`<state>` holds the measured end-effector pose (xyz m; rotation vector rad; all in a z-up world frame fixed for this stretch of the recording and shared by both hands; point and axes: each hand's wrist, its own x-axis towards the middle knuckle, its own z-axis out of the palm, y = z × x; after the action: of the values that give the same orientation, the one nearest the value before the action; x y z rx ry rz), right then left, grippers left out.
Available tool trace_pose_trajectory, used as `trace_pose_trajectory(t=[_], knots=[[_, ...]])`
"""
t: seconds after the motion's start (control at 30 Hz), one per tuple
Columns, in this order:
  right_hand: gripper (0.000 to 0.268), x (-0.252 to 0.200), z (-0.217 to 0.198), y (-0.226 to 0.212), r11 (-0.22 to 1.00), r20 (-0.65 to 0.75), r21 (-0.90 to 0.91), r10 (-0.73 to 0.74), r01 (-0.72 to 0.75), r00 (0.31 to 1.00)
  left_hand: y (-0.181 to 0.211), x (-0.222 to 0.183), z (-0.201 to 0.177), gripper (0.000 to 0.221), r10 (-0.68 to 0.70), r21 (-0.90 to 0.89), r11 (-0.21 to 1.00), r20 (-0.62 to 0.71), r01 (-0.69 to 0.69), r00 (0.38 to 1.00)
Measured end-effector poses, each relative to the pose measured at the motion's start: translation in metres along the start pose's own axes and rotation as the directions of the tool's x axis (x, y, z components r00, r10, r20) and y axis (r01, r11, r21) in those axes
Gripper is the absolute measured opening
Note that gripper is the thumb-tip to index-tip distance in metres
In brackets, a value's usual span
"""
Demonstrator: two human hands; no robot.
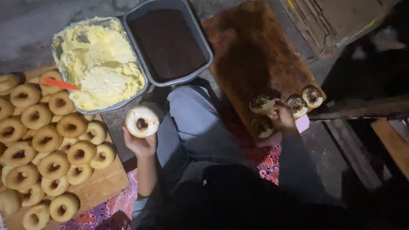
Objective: The person repeatedly picks donuts from a pile, fills the center hole with a yellow cream using a spatula, and then dips the filled donut into a dark topping. The finished donuts are placed on a wooden board.
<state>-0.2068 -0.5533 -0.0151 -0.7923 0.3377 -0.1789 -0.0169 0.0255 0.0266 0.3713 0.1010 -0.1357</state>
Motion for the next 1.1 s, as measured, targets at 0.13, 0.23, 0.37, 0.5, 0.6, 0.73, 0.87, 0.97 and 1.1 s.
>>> trace_pose_trajectory(t=[0.13, 0.23, 0.37, 0.5, 0.6, 0.73, 0.87, 0.97, 1.1], knots=[[0.047, -0.022, 0.004, 0.037, 0.425, -0.015, -0.875, -0.501, 0.231, 0.865, 0.0, -0.013, 0.017, 0.057, 0.01, -0.081, 0.997, 0.057, -0.005, 0.998], [0.047, -0.032, 0.007, 0.052, 0.333, -0.043, -0.931, -0.502, 0.147, 0.864, 0.005, -0.029, 0.037, 0.057, -0.049, -0.072, 0.996, -0.05, 0.045, 0.998], [0.049, -0.04, 0.024, 0.043, 0.536, -0.367, -0.842, -0.491, -0.057, 0.79, 0.019, -0.044, 0.06, 0.056, -0.201, -0.068, 0.976, 0.075, 0.206, 0.977], [0.053, -0.024, 0.094, 0.038, 0.91, -0.304, -0.403, -0.231, 0.095, 0.924, 0.006, -0.046, 0.061, 0.057, -0.325, 0.066, 0.943, -0.017, 0.325, 0.946], [0.057, 0.007, 0.179, 0.059, 0.962, 0.23, -0.168, 0.249, -0.213, 0.941, -0.031, -0.032, 0.058, 0.048, -0.492, 0.164, 0.858, -0.011, 0.487, 0.871], [0.059, 0.059, 0.267, 0.1, 0.738, 0.506, -0.672, 0.518, -0.061, 0.69, -0.062, 0.0, 0.067, 0.031, -0.617, 0.382, 0.702, -0.094, 0.601, 0.781], [0.049, 0.143, 0.281, 0.106, 0.779, 0.415, -0.625, 0.382, -0.047, 0.826, -0.029, 0.02, 0.072, 0.036, -0.582, 0.205, 0.8, 0.035, 0.565, 0.812], [0.042, 0.244, 0.281, 0.095, 0.761, 0.258, -0.63, 0.02, 0.153, 0.966, -0.01, 0.014, 0.068, 0.042, -0.508, 0.072, 0.859, 0.229, 0.506, 0.83], [0.032, 0.323, 0.275, 0.117, 0.553, 0.199, -0.77, -0.267, 0.319, 0.943, -0.014, 0.009, 0.058, 0.045, -0.458, 0.119, 0.889, 0.248, 0.442, 0.854]])
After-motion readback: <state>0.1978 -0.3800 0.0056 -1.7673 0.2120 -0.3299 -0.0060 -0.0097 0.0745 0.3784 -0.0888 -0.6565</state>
